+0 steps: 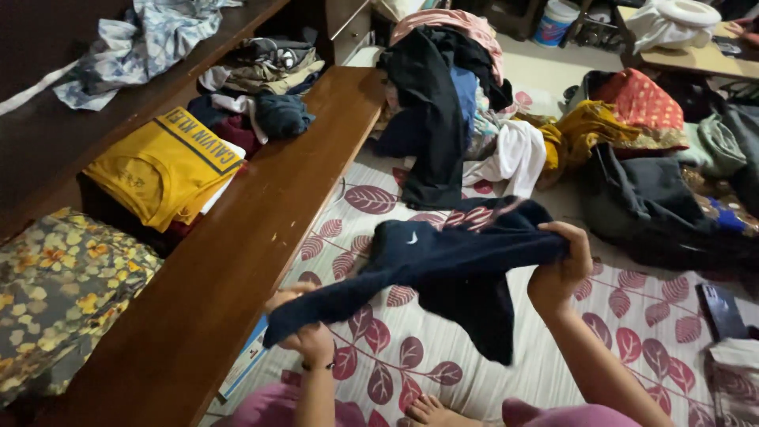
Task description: Folding a yellow t-shirt and a dark t-shirt on a bed and organizing them near a wardrobe.
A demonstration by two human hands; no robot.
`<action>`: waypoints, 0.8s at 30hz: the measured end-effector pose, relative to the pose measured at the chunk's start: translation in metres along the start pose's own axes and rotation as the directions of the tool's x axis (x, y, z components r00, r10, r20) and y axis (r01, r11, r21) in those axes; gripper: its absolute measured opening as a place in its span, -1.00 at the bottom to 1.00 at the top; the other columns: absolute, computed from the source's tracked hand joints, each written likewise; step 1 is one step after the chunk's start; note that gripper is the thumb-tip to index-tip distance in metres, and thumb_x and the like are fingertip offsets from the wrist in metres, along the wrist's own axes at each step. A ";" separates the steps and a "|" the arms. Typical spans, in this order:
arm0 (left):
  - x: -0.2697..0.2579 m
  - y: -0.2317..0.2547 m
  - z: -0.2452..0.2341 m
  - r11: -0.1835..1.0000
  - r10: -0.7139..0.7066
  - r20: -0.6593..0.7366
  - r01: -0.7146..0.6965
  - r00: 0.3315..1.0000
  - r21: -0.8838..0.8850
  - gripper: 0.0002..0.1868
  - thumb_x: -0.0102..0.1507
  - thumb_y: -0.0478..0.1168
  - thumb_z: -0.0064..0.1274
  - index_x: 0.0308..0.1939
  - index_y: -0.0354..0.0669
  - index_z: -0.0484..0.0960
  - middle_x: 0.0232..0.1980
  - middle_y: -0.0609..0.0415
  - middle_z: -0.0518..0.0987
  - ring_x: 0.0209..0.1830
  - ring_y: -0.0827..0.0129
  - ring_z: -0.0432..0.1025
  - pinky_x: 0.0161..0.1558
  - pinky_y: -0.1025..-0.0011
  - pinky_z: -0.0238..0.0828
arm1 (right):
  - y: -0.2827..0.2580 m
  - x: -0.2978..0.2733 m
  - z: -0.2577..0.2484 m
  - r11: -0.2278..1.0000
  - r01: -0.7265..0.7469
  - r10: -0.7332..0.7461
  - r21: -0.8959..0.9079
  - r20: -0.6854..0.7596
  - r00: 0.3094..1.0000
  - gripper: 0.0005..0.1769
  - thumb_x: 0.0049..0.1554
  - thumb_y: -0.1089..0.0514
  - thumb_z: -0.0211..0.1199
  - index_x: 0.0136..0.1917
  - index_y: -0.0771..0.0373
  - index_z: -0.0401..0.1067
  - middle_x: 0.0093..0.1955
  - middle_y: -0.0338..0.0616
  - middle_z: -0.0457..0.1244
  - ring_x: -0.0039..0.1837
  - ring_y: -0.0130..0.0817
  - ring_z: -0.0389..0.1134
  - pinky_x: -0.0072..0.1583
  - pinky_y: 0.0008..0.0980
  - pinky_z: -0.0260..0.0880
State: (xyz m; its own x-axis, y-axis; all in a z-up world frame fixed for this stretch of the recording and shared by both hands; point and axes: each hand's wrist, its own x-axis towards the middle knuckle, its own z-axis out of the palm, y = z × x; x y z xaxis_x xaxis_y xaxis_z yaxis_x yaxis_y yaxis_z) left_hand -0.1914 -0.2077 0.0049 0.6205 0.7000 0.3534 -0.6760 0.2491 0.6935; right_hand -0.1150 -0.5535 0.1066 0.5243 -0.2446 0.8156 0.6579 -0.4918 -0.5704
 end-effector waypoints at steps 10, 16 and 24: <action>0.111 0.088 0.061 0.804 0.335 0.261 -0.419 0.905 0.421 -0.73 0.43 -0.10 -0.06 0.04 -0.23 0.54 0.06 -0.06 0.61 0.08 0.23 0.53 0.15 0.25 0.44 | 0.031 0.041 -0.064 0.869 -0.426 0.332 0.251 0.341 0.879 -0.73 0.20 0.24 0.03 0.11 0.37 0.43 -0.01 -0.17 0.27 0.04 -0.47 0.26 0.13 -0.50 0.26; 0.198 0.111 0.145 0.542 0.430 0.447 -0.620 0.784 0.567 -0.68 0.45 -0.06 -0.05 0.05 -0.24 0.59 0.03 -0.07 0.64 0.06 0.19 0.55 0.12 0.24 0.45 | 0.008 0.134 -0.088 0.943 -0.305 0.246 0.137 0.331 0.911 -0.71 0.42 0.13 0.12 0.04 0.42 0.50 -0.09 -0.18 0.33 -0.03 -0.53 0.28 0.15 -0.53 0.23; 0.189 0.014 0.219 -0.070 0.384 0.640 -0.670 0.666 0.739 -0.22 0.36 -0.18 0.22 0.53 -0.36 0.16 0.56 -0.54 -0.15 0.56 -0.45 -0.05 0.55 -0.07 -0.10 | 0.135 0.135 0.010 0.880 0.365 -0.289 -0.304 0.267 0.919 -0.68 0.31 0.29 0.17 0.29 0.48 0.31 0.33 0.37 0.22 0.39 0.34 0.20 0.43 0.05 0.19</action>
State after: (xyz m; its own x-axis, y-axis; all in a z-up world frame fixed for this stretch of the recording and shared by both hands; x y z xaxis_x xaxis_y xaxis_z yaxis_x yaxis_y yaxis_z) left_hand 0.0032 -0.2188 0.2189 0.4075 0.1336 0.9034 -0.0743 -0.9811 0.1787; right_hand 0.0502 -0.6442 0.1387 0.4359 0.1402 0.8890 0.6059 -0.7761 -0.1747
